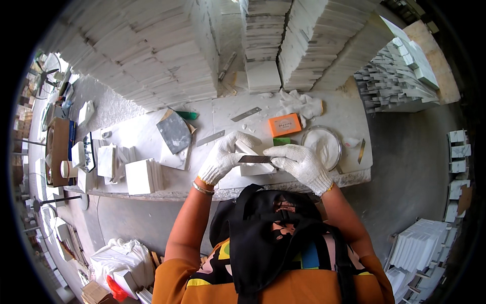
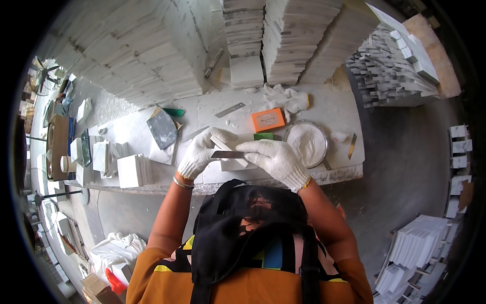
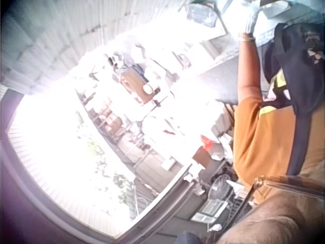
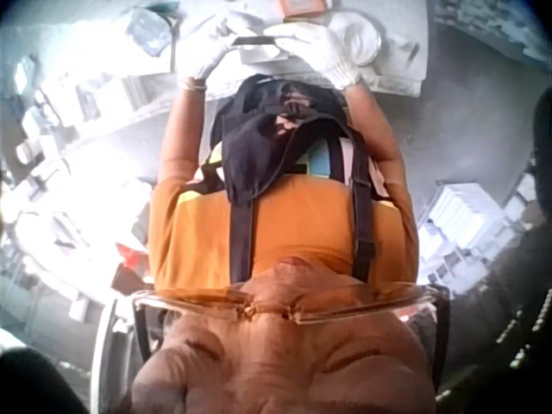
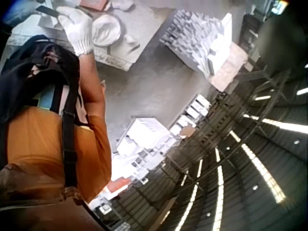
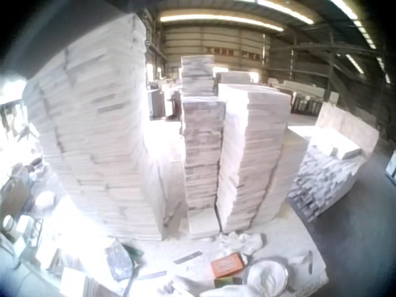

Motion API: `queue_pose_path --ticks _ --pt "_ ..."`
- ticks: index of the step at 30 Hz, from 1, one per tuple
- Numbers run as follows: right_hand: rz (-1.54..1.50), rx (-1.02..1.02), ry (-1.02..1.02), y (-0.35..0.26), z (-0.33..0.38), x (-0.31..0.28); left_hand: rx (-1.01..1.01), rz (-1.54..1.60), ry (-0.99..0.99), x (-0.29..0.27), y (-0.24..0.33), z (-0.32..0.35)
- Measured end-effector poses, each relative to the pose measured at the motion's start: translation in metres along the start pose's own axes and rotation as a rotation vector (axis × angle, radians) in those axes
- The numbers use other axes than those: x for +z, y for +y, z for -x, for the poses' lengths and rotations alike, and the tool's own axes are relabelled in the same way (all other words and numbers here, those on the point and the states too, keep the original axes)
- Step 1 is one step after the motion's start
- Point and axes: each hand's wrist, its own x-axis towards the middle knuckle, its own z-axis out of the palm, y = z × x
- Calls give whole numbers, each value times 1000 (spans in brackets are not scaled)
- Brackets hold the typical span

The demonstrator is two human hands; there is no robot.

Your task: The person applies a white paste to the edges of small white rectangular tiles using a metal spatula, then rubs the edges with a green sponge. The person repeats this process on multiple tiles, handling them one at a time.

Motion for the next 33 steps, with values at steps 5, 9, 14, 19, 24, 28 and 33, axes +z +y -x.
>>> queue_pose_path --ticks 5,9,14,19,24,28,33 --pt "191 -101 -59 -7 -12 -5 103 110 -16 -6 -25 -6" --pt "277 -149 -71 -8 -10 -9 75 162 -30 -6 -29 -5" --pt "326 -90 -67 -15 1 -11 142 211 -55 -6 -35 -2" --pt "350 -130 -37 -12 -4 -12 122 230 -25 -5 -32 -4" --pt "411 -267 -26 -4 -27 -8 58 223 -63 -2 -22 -12" --pt "411 -246 -77 -2 -28 -11 74 117 -25 0 -25 -13" --pt "333 -114 -126 -13 -7 -21 127 153 -30 1 -30 -12"
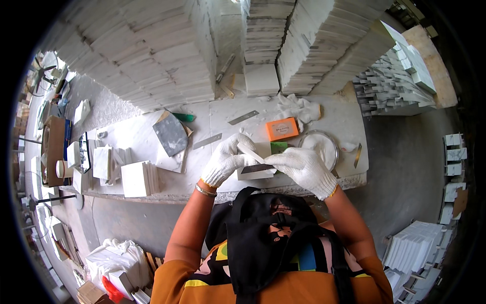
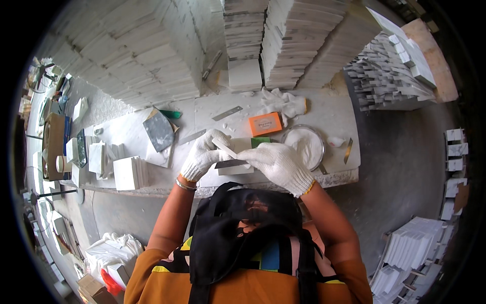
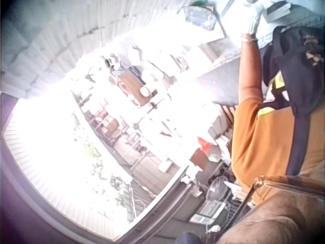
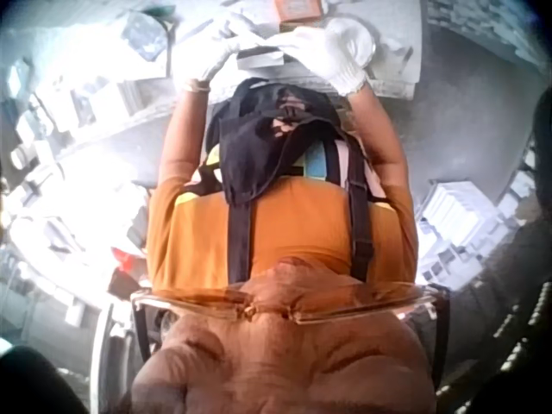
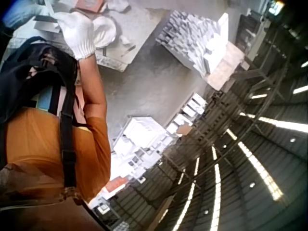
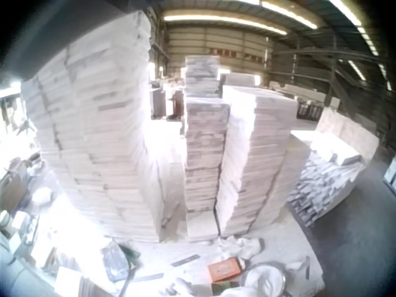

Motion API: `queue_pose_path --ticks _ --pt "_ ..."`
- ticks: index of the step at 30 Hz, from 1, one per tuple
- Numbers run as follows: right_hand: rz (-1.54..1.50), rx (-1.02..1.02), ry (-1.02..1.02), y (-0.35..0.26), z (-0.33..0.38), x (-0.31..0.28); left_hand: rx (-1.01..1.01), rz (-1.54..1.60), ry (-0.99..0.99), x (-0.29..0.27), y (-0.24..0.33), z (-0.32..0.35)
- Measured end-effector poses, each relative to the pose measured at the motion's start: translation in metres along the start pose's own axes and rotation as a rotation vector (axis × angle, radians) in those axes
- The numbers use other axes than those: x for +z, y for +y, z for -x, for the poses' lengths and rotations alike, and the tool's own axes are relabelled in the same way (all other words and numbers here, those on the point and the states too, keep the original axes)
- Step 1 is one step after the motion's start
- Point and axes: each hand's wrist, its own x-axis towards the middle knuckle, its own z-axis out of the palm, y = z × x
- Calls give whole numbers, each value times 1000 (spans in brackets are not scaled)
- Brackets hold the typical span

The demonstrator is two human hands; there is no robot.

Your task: The person applies a white paste to the edges of small white rectangular tiles using a metal spatula, then rubs the edges with a green sponge. The person repeats this process on multiple tiles, handling them one at a time.

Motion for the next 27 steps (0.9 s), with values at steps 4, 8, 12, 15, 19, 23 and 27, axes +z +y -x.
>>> queue_pose_path --ticks 4,8,12,15,19,23,27 --pt "2 27 70 -8 5 1 -21 25 -8 -1 -2 0" --pt "81 0 109 -5 3 5 -30 -14 4 -3 -5 -1" --pt "109 -50 182 -1 1 11 14 13 4 -1 -7 -2" --pt "128 37 79 -10 7 3 19 58 20 2 -6 0" --pt "119 73 114 -16 14 5 -55 103 51 6 1 4" --pt "163 64 180 -20 15 9 -19 -15 72 5 -3 6" --pt "178 74 241 -21 18 16 19 -19 68 5 -8 8"
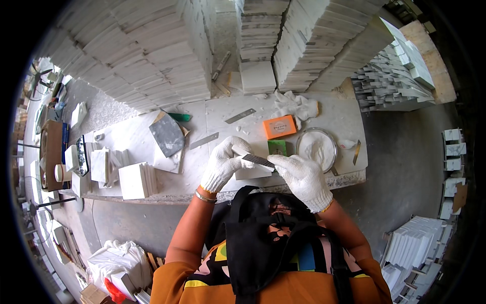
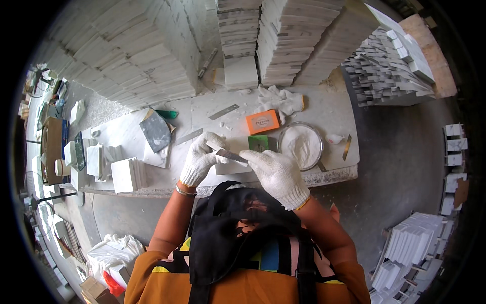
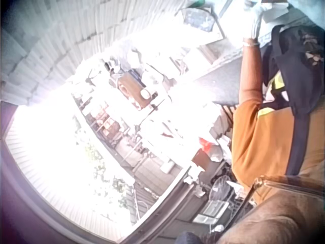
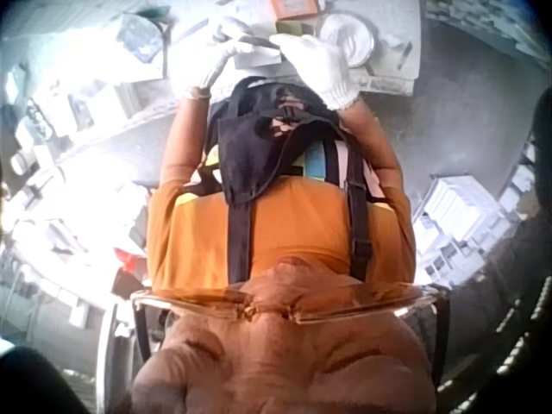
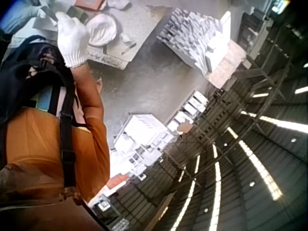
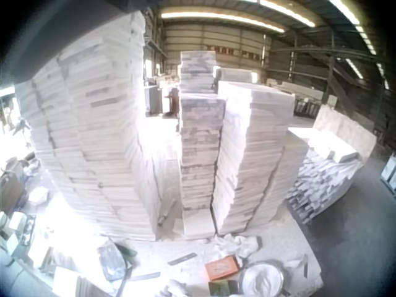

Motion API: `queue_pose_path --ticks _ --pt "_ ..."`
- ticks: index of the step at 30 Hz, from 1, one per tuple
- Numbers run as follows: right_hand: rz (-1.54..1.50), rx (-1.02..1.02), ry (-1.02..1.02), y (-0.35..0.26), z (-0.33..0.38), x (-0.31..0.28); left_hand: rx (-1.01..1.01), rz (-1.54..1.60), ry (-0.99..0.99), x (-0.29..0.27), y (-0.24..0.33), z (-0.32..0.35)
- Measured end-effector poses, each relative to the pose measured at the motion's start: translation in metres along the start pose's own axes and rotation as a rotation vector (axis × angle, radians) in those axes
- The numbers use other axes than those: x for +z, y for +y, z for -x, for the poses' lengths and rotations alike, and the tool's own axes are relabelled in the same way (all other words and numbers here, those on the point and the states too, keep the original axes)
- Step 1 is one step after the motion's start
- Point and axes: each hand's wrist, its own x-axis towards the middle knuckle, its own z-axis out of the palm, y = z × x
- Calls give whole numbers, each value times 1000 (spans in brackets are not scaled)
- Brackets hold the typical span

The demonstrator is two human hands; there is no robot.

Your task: The person applies a white paste to the edges of small white rectangular tiles using a metal spatula, then rubs the edges with a green sponge. The person repeats this process on multiple tiles, handling them one at a time.

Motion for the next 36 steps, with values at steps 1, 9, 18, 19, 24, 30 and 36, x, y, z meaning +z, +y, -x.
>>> queue_pose_path --ticks 1,9,18,19,24,30,36 --pt "6 9 17 -1 2 2 9 -26 -8 -2 -3 0" --pt "-19 84 93 -7 12 15 -13 9 67 3 -3 6" --pt "-135 202 48 -9 17 15 22 38 86 7 -2 9" --pt "-140 187 60 -8 18 15 18 44 85 6 -2 10" --pt "-82 171 28 -9 22 10 3 77 93 7 -5 12" --pt "-80 174 91 -12 22 18 16 74 103 9 -3 13" --pt "-100 312 64 -20 14 27 26 77 113 8 -8 13"
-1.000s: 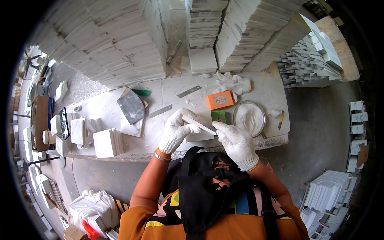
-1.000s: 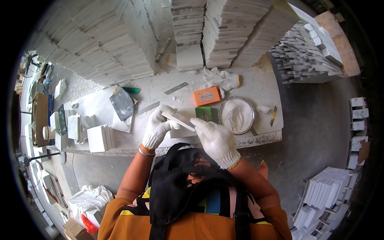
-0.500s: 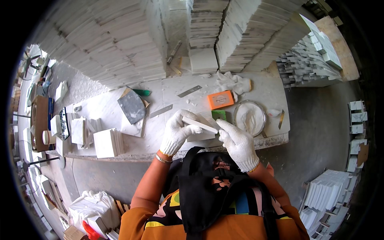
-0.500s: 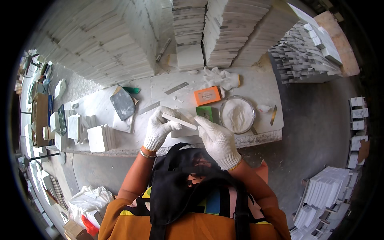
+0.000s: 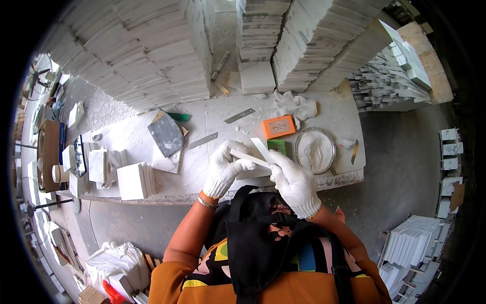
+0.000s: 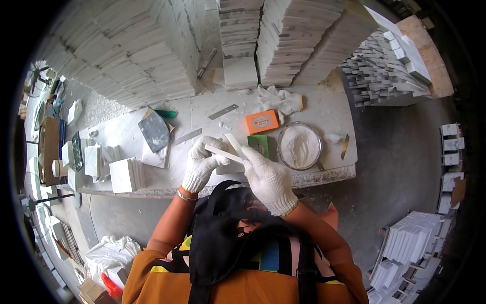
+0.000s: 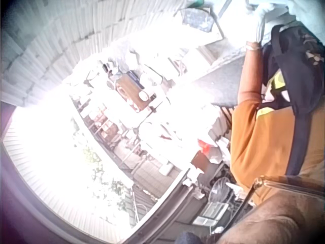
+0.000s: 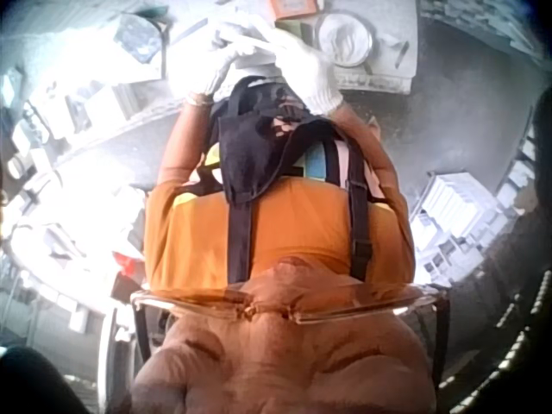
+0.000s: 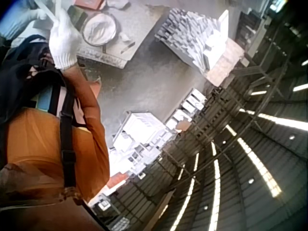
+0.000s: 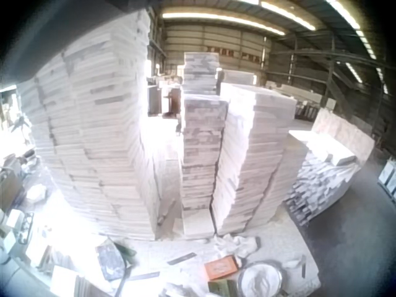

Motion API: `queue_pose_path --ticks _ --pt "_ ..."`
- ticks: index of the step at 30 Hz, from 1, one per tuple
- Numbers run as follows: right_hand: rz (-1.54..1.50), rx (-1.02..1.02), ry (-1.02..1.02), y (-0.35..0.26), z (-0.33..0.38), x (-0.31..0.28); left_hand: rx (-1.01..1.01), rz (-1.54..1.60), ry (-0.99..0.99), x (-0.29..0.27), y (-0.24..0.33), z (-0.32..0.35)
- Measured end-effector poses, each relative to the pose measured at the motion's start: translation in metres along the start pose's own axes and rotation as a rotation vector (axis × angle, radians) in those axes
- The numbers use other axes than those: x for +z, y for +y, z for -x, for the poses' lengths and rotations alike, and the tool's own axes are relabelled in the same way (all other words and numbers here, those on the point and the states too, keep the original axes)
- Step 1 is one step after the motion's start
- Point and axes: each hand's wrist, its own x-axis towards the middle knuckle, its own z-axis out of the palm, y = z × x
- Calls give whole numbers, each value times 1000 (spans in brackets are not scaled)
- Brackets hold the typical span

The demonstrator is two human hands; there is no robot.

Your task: The person applies a white paste to the edges of small white rectangular tiles using a metal spatula, then rubs the edges with a green sponge. The person repeats this process on multiple tiles, handling them one at a time.

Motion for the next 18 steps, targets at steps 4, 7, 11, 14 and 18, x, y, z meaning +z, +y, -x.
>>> queue_pose_path --ticks 4,7,11,14,18 --pt "-24 -46 0 0 0 2 -5 6 -18 -2 -2 2" --pt "-82 -31 -39 6 5 -6 11 22 -16 0 2 4" --pt "-53 -44 -25 6 11 -12 0 0 3 1 3 6" --pt "40 -75 -24 -1 7 -5 -24 64 -2 1 0 5" --pt "122 -222 43 -7 -3 5 -36 80 10 3 5 7"
